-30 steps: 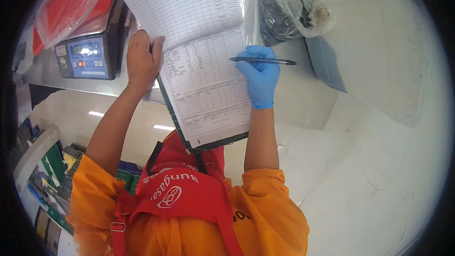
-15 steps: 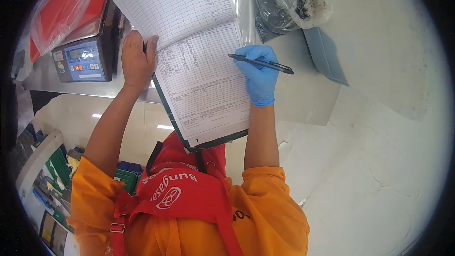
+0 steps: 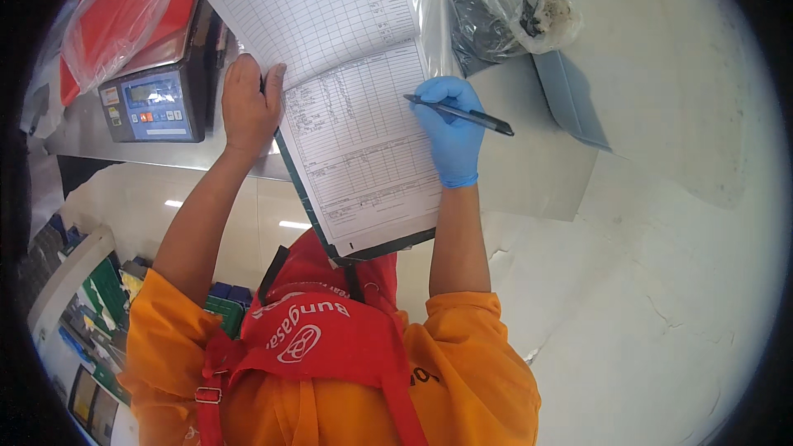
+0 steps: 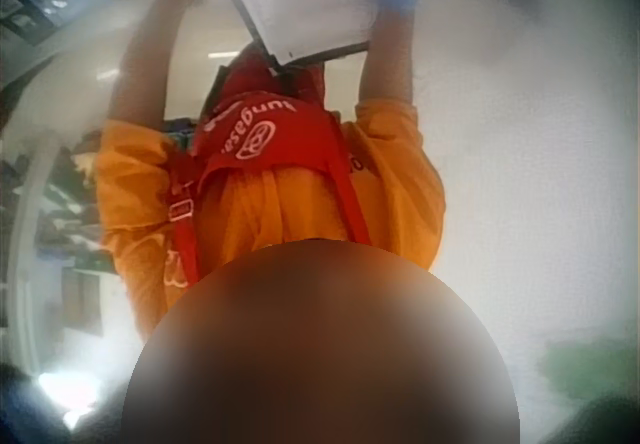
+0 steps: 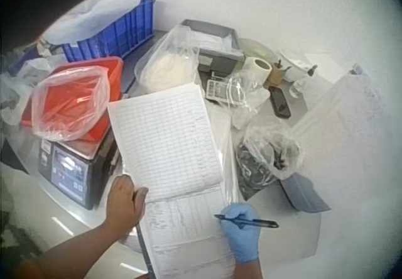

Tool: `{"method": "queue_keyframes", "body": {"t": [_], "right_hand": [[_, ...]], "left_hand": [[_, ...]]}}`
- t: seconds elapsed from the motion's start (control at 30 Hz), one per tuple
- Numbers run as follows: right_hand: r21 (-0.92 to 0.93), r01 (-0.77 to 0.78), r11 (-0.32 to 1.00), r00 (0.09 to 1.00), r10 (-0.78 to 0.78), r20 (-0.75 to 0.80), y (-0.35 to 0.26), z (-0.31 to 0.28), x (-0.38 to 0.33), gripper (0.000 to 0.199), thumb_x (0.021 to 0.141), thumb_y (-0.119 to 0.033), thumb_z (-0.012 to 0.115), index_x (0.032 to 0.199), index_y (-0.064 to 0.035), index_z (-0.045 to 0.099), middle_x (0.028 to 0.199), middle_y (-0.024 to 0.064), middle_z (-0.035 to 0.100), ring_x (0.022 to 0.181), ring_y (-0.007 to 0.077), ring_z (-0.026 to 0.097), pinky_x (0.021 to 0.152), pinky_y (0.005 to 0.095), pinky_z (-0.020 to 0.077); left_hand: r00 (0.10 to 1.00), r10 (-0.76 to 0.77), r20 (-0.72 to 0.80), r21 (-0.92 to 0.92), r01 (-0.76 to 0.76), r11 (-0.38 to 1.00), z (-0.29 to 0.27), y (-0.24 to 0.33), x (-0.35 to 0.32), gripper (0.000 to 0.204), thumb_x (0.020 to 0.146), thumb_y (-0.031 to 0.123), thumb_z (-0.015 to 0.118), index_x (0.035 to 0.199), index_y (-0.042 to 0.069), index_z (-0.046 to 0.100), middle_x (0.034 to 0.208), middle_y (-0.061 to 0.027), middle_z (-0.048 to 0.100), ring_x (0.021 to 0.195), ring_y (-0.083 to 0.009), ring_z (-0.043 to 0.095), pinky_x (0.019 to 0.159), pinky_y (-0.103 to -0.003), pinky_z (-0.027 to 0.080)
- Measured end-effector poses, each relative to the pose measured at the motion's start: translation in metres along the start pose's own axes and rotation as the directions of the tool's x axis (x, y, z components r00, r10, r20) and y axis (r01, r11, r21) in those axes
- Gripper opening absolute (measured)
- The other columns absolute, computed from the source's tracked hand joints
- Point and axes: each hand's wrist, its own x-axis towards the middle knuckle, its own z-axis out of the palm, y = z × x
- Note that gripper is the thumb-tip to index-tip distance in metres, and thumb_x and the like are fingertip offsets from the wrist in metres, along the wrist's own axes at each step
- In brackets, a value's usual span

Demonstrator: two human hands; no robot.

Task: The person writes on a clipboard and then handles a dark, fibrous material. They place the material into a plastic bag on a digital scale, adjust the contents, and record the weight. The person repeats this process with another portion of the material.

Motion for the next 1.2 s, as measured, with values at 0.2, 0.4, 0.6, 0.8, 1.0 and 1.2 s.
{"method": "queue_keyframes", "body": {"t": [0.2,0.4,0.6,0.8,1.0,1.2], "right_hand": [[-0.334,0.124,0.934,0.992,-0.121,0.031,0.0,0.018,0.0,0.019,0.075,0.011,0.064,0.086,-0.0037,0.06,0.087,0.0055,0.058,0.076,0.0122,0.058,0.072,0.0252,0.0484],[-0.425,0.146,0.893,0.988,-0.153,0.017,0.007,0.01,0.0,0.016,0.074,0.01,0.064,0.08,-0.0051,0.06,0.08,0.0019,0.054,0.063,0.0069,0.047,0.058,0.0223,0.0383],[-0.452,0.165,0.877,0.985,-0.168,0.034,0.006,0.011,0.0,0.017,0.076,0.011,0.063,0.08,-0.005,0.06,0.08,0.0015,0.053,0.064,0.0069,0.048,0.059,0.022,0.0391],[-0.299,0.124,0.946,0.988,-0.144,-0.047,0.002,0.019,0.0,0.017,0.077,0.01,0.063,0.082,-0.0056,0.06,0.082,0.0015,0.054,0.066,0.0065,0.049,0.06,0.0217,0.04],[-0.428,0.109,0.897,0.994,-0.093,0.057,0.003,0.009,-0.002,0.018,0.076,0.011,0.065,0.082,-0.0051,0.059,0.082,0.0029,0.055,0.067,0.0087,0.053,0.061,0.0214,0.0426],[-0.379,0.178,0.908,0.984,-0.173,0.048,0.007,0.011,-0.002,0.019,0.074,0.011,0.066,0.079,-0.0055,0.059,0.08,0.0028,0.056,0.066,0.0086,0.052,0.058,0.0224,0.042]], "left_hand": [[1.0,0.0,0.009,-0.01,0.001,1.0,-0.002,-0.001,0.001,0.022,0.091,0.017,0.064,0.089,-0.002,0.053,0.087,-0.0173,0.055,0.084,-0.0359,0.052,0.077,-0.045,0.044],[0.999,-0.041,0.032,-0.013,0.042,0.999,-0.001,0.0,0.0,0.023,0.091,0.018,0.064,0.089,-0.002,0.053,0.089,-0.0174,0.055,0.086,-0.036,0.053,0.078,-0.045,0.044],[0.999,-0.025,0.019,-0.025,0.026,0.999,0.0,-0.002,-0.001,0.022,0.091,0.018,0.064,0.088,-0.002,0.053,0.089,-0.0175,0.055,0.086,-0.0363,0.053,0.079,-0.045,0.044],[1.0,-0.023,0.021,-0.016,0.024,1.0,0.0,-0.004,-0.001,0.023,0.091,0.019,0.064,0.088,-0.001,0.053,0.09,-0.0175,0.055,0.087,-0.0366,0.053,0.079,-0.045,0.045],[0.999,-0.038,0.029,-0.005,0.038,0.999,0.0,-0.004,-0.001,0.024,0.092,0.02,0.064,0.088,-0.002,0.053,0.09,-0.0175,0.055,0.087,-0.0368,0.053,0.079,-0.045,0.045],[0.999,-0.026,0.021,-0.007,0.026,1.0,0.001,-0.004,-0.001,0.024,0.092,0.02,0.064,0.088,-0.001,0.053,0.089,-0.0174,0.055,0.086,-0.0363,0.053,0.078,-0.045,0.044]]}}
